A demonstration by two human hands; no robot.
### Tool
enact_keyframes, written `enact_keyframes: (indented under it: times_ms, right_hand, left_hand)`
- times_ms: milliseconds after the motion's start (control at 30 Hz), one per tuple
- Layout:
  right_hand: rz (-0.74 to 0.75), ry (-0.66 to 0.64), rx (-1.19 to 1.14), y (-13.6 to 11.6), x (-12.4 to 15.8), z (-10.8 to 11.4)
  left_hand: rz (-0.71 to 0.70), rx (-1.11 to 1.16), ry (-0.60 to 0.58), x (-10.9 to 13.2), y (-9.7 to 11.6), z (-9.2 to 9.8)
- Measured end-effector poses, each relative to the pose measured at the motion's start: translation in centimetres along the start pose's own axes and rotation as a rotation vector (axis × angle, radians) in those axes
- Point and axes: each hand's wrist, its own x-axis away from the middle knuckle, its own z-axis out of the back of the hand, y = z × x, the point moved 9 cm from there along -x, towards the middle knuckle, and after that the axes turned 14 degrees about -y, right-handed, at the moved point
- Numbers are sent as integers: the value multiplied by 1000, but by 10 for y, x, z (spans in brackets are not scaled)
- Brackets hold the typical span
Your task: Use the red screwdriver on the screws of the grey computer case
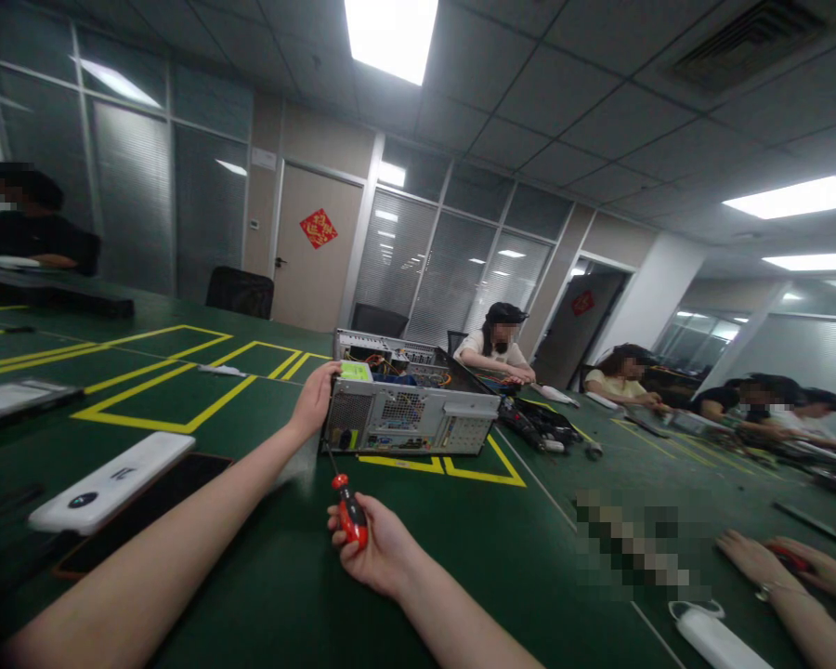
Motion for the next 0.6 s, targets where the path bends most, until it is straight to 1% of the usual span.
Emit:
enact_keyframes:
  times_ms: [167,367,600]
  right_hand:
    - [0,5,-1,0,0,1]
    - [15,72,25,-1,4,2]
    - [-1,83,8,1,4,1]
  left_hand:
    - [7,-3,-2,0,-1,-1]
    - [9,-3,2,0,-2,0]
    - [11,-5,-1,0,-1,0]
